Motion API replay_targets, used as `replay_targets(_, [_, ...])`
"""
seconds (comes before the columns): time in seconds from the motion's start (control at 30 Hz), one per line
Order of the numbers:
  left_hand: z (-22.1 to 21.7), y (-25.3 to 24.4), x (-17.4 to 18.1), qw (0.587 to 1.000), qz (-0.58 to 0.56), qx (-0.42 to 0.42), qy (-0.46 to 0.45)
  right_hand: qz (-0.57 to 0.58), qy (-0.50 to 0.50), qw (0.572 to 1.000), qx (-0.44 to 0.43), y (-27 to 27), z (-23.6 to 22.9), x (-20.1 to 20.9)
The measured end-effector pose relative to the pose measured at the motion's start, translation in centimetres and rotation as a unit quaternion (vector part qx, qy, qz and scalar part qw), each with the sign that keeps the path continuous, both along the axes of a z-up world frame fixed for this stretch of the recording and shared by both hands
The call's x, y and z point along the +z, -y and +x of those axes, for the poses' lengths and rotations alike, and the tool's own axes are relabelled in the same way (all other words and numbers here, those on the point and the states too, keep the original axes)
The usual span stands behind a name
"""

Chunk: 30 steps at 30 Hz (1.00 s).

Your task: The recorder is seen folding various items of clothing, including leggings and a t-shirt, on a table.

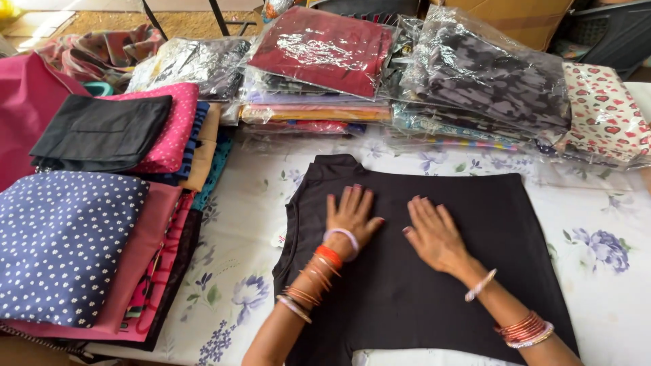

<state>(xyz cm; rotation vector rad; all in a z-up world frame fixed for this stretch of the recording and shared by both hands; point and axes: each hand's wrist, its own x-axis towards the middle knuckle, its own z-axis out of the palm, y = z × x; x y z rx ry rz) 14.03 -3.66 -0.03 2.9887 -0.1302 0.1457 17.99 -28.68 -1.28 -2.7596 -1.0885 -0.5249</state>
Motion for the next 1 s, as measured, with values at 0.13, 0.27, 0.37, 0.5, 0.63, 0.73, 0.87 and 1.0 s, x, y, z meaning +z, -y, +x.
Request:
replay_targets(0.13, [0.9, -9.5, -5.6, 0.983, 0.018, 0.174, 0.055, -0.157, -0.017, 0.972, -0.172, 6.5, 3.4, 0.3])
replay_targets(0.27, [-1.6, -12.4, -3.4, 0.981, 0.012, 0.192, 0.023, -0.065, -0.066, 0.966, -0.242, 14.4, 5.7, -3.0])
replay_targets(0.37, [-1.4, -12.2, -2.9, 0.983, 0.009, 0.178, 0.039, 0.011, -0.126, 0.95, -0.285, 15.3, 6.0, -2.4])
replay_targets(0.5, [-2.2, -10.5, -1.6, 0.979, 0.077, 0.183, 0.054, 0.016, -0.134, 0.944, -0.301, 12.5, 3.1, -0.8])
replay_targets(0.63, [-4.6, -3.8, 1.6, 0.995, 0.042, 0.049, 0.078, -0.029, -0.047, 0.987, -0.151, 2.9, -5.2, 4.8])
replay_targets(0.73, [-8.8, 2.9, -0.1, 0.99, -0.077, -0.115, 0.019, -0.033, -0.073, 0.997, 0.011, -0.9, -11.5, 3.1])
replay_targets(0.87, [-13.8, 1.9, 0.1, 0.974, -0.029, -0.186, 0.124, -0.059, -0.089, 0.994, 0.038, 1.5, -13.6, 1.9])
replay_targets(1.0, [-16.7, -4.6, 1.2, 0.999, -0.005, -0.032, -0.005, -0.142, -0.135, 0.975, -0.106, 8.6, -13.6, 2.5])
